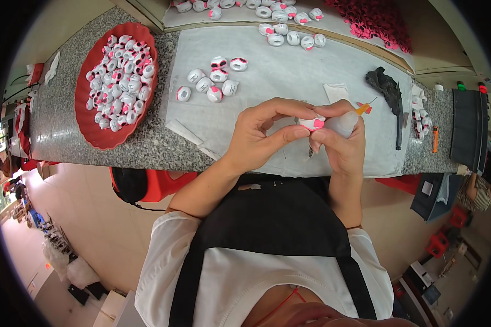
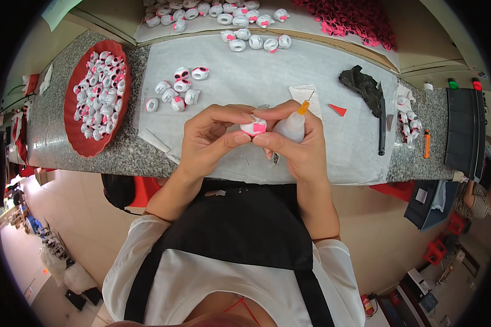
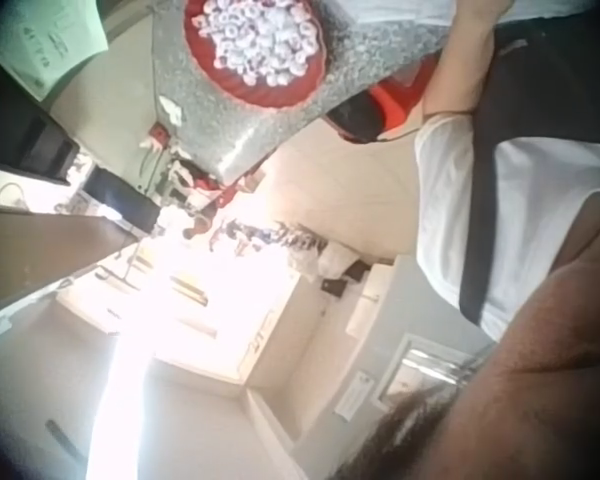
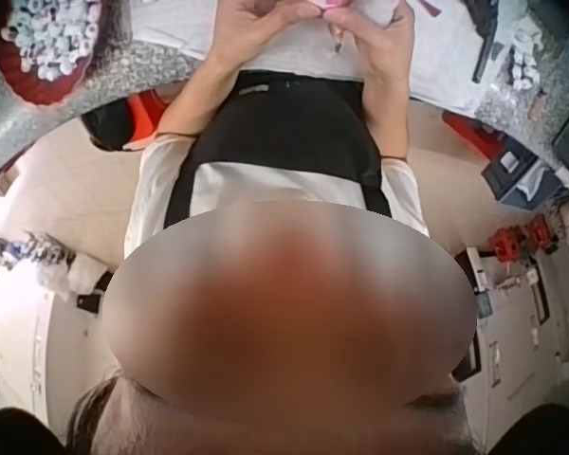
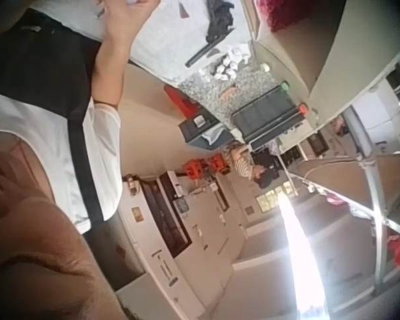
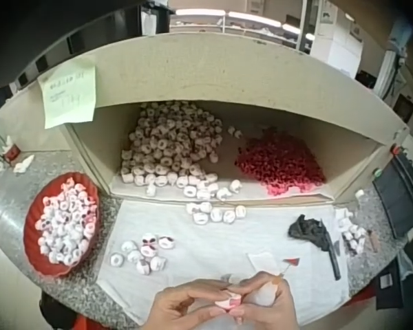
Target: Glue small bow components onto toy character heads at a factory workbench.
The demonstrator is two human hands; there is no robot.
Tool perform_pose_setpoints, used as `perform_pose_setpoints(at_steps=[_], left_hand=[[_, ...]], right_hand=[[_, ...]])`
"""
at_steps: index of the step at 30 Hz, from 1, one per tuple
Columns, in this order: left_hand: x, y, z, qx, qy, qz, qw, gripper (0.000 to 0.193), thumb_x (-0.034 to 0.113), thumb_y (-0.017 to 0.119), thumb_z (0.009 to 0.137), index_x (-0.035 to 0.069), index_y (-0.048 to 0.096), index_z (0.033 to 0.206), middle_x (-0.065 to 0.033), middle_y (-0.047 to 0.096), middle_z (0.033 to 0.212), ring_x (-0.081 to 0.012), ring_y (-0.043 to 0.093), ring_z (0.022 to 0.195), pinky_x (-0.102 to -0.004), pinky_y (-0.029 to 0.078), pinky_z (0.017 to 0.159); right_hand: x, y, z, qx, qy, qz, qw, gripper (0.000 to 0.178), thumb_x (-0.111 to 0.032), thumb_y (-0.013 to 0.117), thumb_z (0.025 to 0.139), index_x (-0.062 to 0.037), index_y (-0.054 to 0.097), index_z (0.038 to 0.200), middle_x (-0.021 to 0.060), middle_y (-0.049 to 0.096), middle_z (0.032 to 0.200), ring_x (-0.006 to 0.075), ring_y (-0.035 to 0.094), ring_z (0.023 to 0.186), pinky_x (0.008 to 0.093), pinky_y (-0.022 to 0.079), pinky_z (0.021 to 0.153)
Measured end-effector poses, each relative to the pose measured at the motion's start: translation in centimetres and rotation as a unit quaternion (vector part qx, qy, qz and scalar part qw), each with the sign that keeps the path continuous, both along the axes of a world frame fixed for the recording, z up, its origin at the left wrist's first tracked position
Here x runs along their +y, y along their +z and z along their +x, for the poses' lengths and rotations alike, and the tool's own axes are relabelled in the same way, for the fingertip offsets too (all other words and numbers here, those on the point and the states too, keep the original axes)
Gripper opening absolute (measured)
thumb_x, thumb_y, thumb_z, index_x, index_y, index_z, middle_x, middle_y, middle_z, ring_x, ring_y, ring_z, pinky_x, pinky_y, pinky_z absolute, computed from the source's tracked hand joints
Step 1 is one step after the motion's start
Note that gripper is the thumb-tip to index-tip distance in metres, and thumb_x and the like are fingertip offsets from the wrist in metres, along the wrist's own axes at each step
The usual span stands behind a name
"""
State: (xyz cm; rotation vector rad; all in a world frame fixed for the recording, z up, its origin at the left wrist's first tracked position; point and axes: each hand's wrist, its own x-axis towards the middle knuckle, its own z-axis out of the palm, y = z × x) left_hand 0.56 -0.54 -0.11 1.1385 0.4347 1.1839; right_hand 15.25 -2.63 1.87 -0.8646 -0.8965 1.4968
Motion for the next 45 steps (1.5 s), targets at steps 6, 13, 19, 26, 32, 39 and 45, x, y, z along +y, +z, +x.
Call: perform_pose_setpoints(at_steps=[6,13,19,26,32,39,45], left_hand=[[0.1,0.6,-0.3,-0.031,-0.046,-0.041,0.998,0.02,0.0,0.054,0.073,-0.002,0.052,0.092,-0.0122,0.055,0.092,-0.0171,0.052,0.085,-0.0292,0.04,0.078],[-0.1,0.6,0.0,0.005,-0.013,-0.011,1.0,0.021,0.0,0.053,0.073,-0.002,0.051,0.094,-0.0108,0.054,0.093,-0.0164,0.052,0.087,-0.029,0.04,0.078],[-0.2,0.3,-0.1,0.028,0.011,0.013,0.999,0.021,0.0,0.054,0.072,-0.001,0.053,0.093,-0.0098,0.055,0.093,-0.0155,0.052,0.086,-0.0283,0.04,0.079],[-0.3,0.3,-0.1,0.02,0.0,-0.027,0.999,0.021,0.001,0.054,0.072,-0.001,0.052,0.093,-0.0092,0.055,0.092,-0.0157,0.052,0.086,-0.0284,0.04,0.078],[0.0,0.1,0.0,-0.038,-0.021,-0.007,0.999,0.019,-0.001,0.055,0.071,-0.001,0.049,0.089,-0.0159,0.052,0.095,-0.0181,0.052,0.085,-0.0276,0.045,0.07],[0.1,0.2,-0.3,-0.083,-0.084,-0.131,0.984,0.022,0.003,0.061,0.067,0.001,0.049,0.085,-0.0148,0.053,0.094,-0.0175,0.052,0.086,-0.0273,0.043,0.073],[0.2,-0.4,-0.1,-0.045,-0.041,-0.006,0.998,0.025,-0.003,0.059,0.068,-0.002,0.05,0.091,-0.0117,0.054,0.09,-0.0165,0.051,0.084,-0.0282,0.044,0.072]], right_hand=[[-0.4,0.0,-0.3,0.018,-0.009,-0.002,1.0,0.021,0.004,0.063,0.061,0.0017,0.054,0.081,0.0066,0.052,0.062,0.0095,0.046,0.048,0.02,0.036,0.04],[-0.4,0.1,-0.4,-0.001,-0.028,-0.004,1.0,0.021,0.002,0.062,0.063,0.0023,0.053,0.082,0.0067,0.052,0.062,0.0089,0.046,0.047,0.0194,0.036,0.039],[-0.5,0.2,-0.3,-0.038,-0.009,-0.001,0.999,0.024,0.002,0.056,0.065,0.0014,0.048,0.087,0.0121,0.055,0.073,0.0115,0.048,0.047,0.022,0.037,0.039],[-0.5,0.1,-0.6,-0.03,-0.015,0.009,0.999,0.023,0.002,0.056,0.065,0.0011,0.049,0.087,0.0108,0.054,0.07,0.0115,0.048,0.047,0.0214,0.037,0.039],[-0.6,0.5,-0.4,-0.005,0.002,-0.001,1.0,0.023,0.002,0.059,0.065,0.0037,0.053,0.087,0.0084,0.054,0.063,0.0083,0.047,0.047,0.0183,0.035,0.039],[-0.7,1.0,-0.5,-0.039,-0.008,-0.01,0.999,0.022,0.001,0.058,0.066,0.0037,0.052,0.087,0.0085,0.053,0.064,0.0101,0.047,0.046,0.0201,0.036,0.039],[-0.6,0.1,0.2,-0.023,0.019,-0.009,1.0,0.021,0.0,0.056,0.066,0.003,0.05,0.087,0.0106,0.053,0.065,0.0127,0.048,0.045,0.0221,0.037,0.038]])
